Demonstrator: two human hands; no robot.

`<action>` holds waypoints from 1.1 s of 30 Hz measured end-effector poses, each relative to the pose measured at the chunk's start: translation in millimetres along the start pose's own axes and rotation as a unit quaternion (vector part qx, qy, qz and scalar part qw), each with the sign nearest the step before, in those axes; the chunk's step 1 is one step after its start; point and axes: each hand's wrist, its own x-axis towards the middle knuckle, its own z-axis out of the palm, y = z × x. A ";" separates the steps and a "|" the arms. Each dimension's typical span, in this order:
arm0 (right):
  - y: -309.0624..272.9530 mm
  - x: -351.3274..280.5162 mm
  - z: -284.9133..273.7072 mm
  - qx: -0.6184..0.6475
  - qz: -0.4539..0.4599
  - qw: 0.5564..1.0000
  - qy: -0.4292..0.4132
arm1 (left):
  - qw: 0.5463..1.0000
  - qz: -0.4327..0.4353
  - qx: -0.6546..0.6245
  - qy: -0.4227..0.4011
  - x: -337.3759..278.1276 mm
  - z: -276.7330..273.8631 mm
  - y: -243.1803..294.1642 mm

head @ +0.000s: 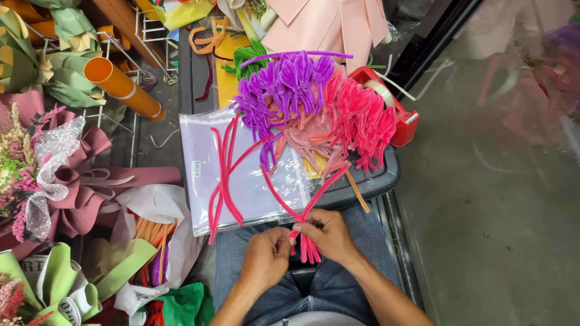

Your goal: The person sits and manipulates pink pipe cleaners with their hands, twisting and folding them into small shapes. They work over a plastic bag on their lap, surrounded by other craft supplies like purple pipe cleaners and floral wrapping materials.

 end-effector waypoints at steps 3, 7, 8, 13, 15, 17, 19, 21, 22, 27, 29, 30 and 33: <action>0.0 1.4 -9.2 0.037 0.031 0.993 -0.107 | 0.999 0.034 0.005 -0.011 -2.7 1.8 -2.7; 9.1 -0.7 -5.3 0.004 -0.005 0.999 -0.042 | 0.997 0.019 -0.067 -0.016 -1.4 8.0 -9.7; 3.3 -1.9 -1.8 -0.041 -0.045 0.998 -0.025 | 0.987 -0.034 -0.144 -0.059 2.3 13.9 -18.3; 11.0 2.1 2.6 0.002 -0.007 1.000 -0.018 | 0.968 -0.072 -0.226 -0.083 4.6 20.3 -33.1; 8.1 1.6 9.7 -0.085 -0.064 0.993 0.042 | 0.975 -0.011 -0.205 -0.083 2.5 26.1 -32.2; 20.9 3.8 11.7 -0.042 -0.027 0.998 0.049 | 0.963 -0.049 -0.256 -0.063 6.8 34.2 -35.7; 23.4 10.0 5.2 0.004 0.008 0.998 0.056 | 0.948 -0.085 -0.304 -0.041 11.1 32.9 -37.2; 20.1 11.6 -11.1 0.120 0.062 0.987 -0.092 | 0.954 -0.079 -0.288 -0.006 10.7 28.3 -39.0; 13.8 11.8 -14.4 0.121 0.064 0.987 -0.089 | 0.954 -0.080 -0.288 -0.009 9.6 25.0 -35.1; 8.1 11.1 -19.5 0.078 0.054 0.990 -0.107 | 0.961 -0.075 -0.265 -0.023 8.3 20.7 -25.7; 11.8 10.6 -13.9 0.076 0.041 0.993 -0.082 | 0.978 -0.052 -0.200 -0.010 2.8 18.9 -19.5; 14.1 9.1 -10.8 0.073 0.029 0.995 -0.058 | 0.990 -0.030 -0.135 0.003 -1.0 18.5 -16.9; 11.7 7.4 -2.5 0.055 -0.003 0.998 -0.010 | 0.979 -0.017 -0.202 0.006 0.6 25.6 -14.8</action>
